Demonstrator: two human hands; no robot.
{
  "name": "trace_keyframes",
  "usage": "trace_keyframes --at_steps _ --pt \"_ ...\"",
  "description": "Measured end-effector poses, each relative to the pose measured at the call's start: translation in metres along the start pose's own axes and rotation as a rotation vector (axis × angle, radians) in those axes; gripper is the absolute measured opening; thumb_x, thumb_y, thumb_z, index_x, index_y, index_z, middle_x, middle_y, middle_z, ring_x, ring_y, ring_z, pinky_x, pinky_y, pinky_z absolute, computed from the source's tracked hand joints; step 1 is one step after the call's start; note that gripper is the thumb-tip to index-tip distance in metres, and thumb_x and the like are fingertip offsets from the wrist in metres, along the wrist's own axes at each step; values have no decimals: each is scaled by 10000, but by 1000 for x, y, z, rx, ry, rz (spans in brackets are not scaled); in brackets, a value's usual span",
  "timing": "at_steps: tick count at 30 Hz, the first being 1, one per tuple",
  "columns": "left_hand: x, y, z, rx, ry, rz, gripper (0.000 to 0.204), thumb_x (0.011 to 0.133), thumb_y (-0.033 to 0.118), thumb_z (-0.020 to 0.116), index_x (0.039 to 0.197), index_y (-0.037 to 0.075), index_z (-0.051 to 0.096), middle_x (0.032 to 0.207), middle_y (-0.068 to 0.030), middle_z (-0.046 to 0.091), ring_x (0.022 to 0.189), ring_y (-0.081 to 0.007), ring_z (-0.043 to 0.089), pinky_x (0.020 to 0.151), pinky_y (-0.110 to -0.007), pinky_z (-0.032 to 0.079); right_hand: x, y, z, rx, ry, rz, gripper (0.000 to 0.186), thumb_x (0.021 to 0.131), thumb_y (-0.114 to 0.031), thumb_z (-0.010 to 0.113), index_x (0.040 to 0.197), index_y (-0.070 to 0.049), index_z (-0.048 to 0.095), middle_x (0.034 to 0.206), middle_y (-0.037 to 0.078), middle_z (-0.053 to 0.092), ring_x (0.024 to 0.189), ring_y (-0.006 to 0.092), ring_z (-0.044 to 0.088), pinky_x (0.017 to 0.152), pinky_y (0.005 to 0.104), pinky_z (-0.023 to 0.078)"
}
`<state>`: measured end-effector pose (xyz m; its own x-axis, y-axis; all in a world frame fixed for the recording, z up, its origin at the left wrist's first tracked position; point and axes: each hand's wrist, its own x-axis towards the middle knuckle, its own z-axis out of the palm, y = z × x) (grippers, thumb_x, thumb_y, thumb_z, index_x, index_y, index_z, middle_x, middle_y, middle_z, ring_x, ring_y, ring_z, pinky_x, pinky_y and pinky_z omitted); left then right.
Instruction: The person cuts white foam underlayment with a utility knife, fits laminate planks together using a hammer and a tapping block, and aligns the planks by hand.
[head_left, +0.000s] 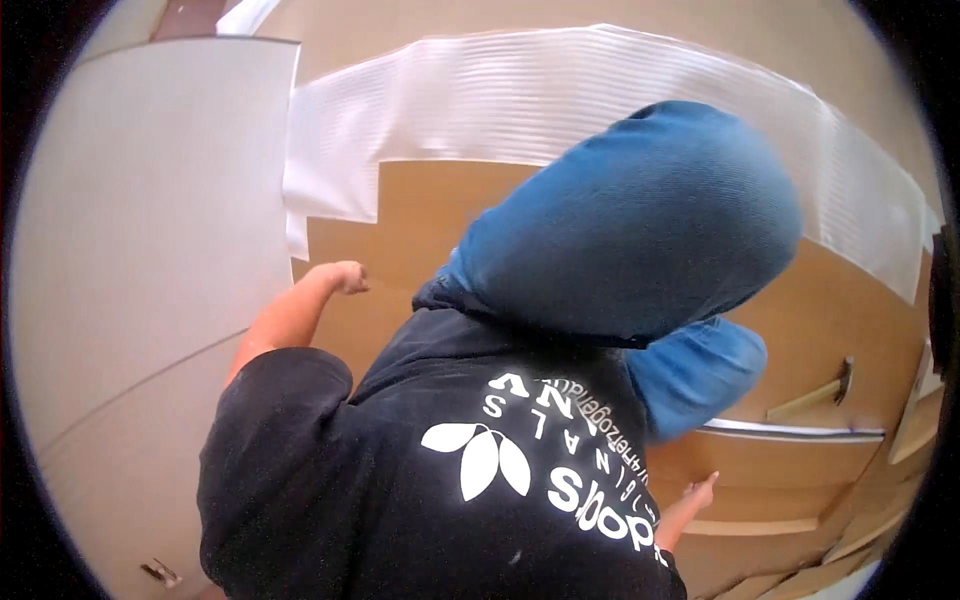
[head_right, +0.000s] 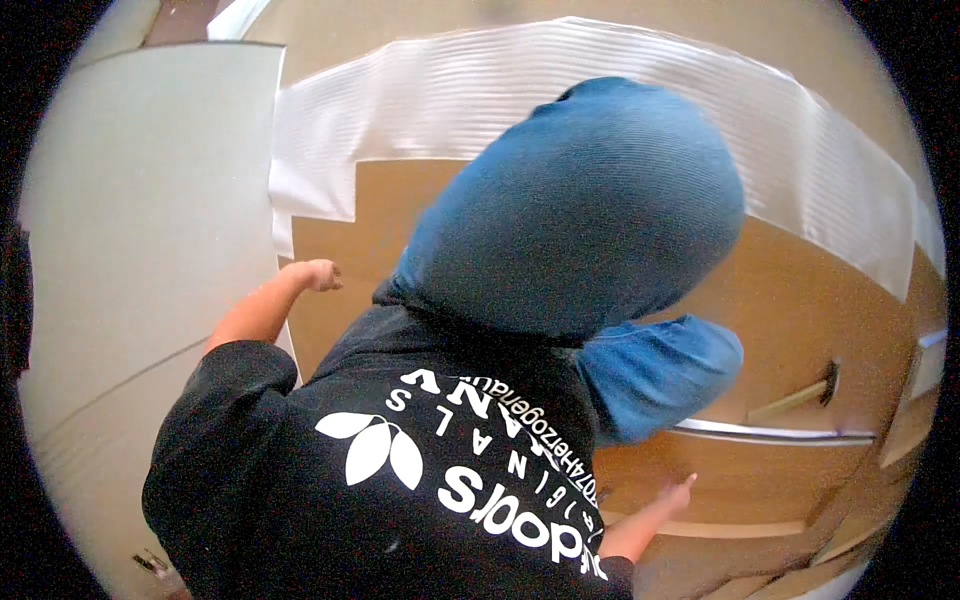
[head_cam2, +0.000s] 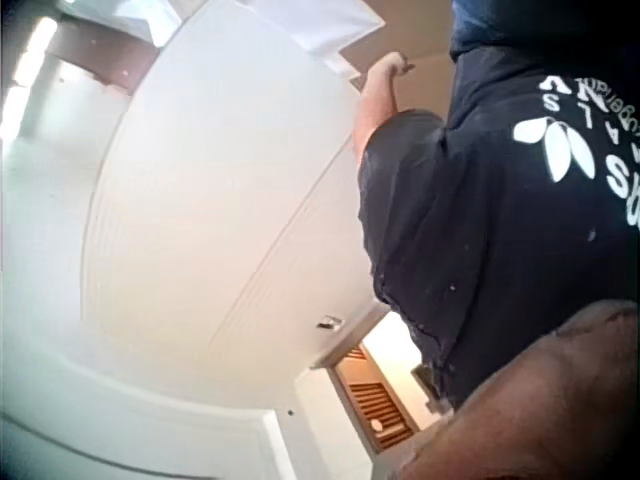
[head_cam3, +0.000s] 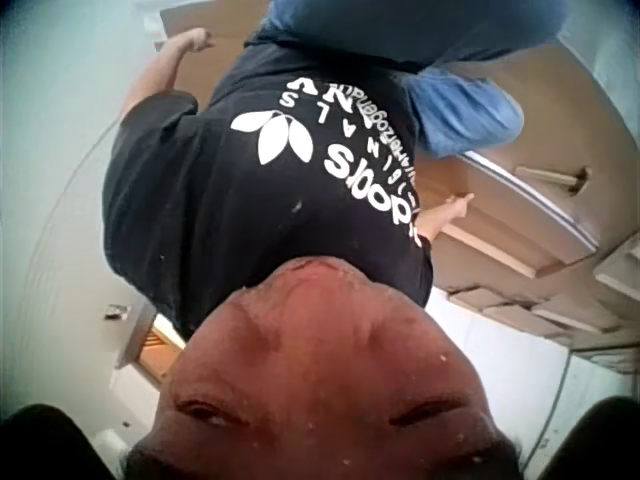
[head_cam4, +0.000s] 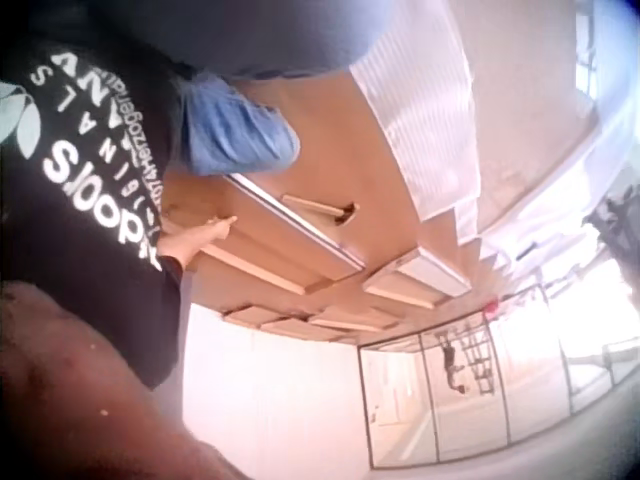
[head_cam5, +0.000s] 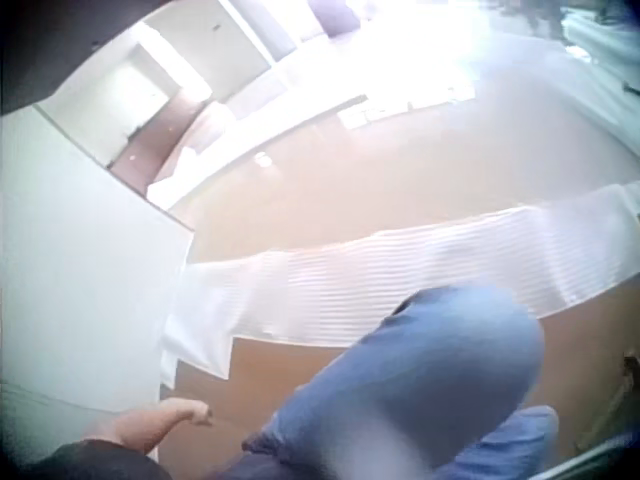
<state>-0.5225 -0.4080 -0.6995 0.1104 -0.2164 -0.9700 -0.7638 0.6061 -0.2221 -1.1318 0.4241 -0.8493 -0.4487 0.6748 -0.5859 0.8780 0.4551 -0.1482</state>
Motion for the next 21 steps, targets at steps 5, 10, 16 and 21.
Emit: trace_keyframes --at_steps 5,10,16,21 --pt "26 80 68 -490 236 88 442 962 413 594 1184 48 706 1181 -207 723 1131 -371 670 982 -453 522 65 -12 -25 209 -26 -166 664 835 -705 758 868 -64 586 600 1 395 533 166 376 470 337 344" --pt "-10 59 80 -577 291 105 477 984 404 584 1298 52 657 1264 -201 698 1177 -364 653 1014 -436 507 -79 18 -4 88 -398 -44 524 946 -531 742 1020 -28 614 676 -15 444 544 148 415 528 269 389" --pt "36 151 -104 -402 573 487 430 1005 369 579 1311 79 661 1221 -220 705 1137 -393 663 985 -481 520 41 14 -15 507 -358 -152 766 921 -615 700 1417 -47 559 1417 99 625 1197 275 631 908 471 545" --pt "34 130 -152 -249 671 514 440 984 278 595 1383 96 627 1215 -247 707 1152 -402 674 979 -468 517 11 -11 8 651 -274 -224 621 1010 -522 634 1396 -39 579 1329 128 645 1189 307 602 969 509 512"
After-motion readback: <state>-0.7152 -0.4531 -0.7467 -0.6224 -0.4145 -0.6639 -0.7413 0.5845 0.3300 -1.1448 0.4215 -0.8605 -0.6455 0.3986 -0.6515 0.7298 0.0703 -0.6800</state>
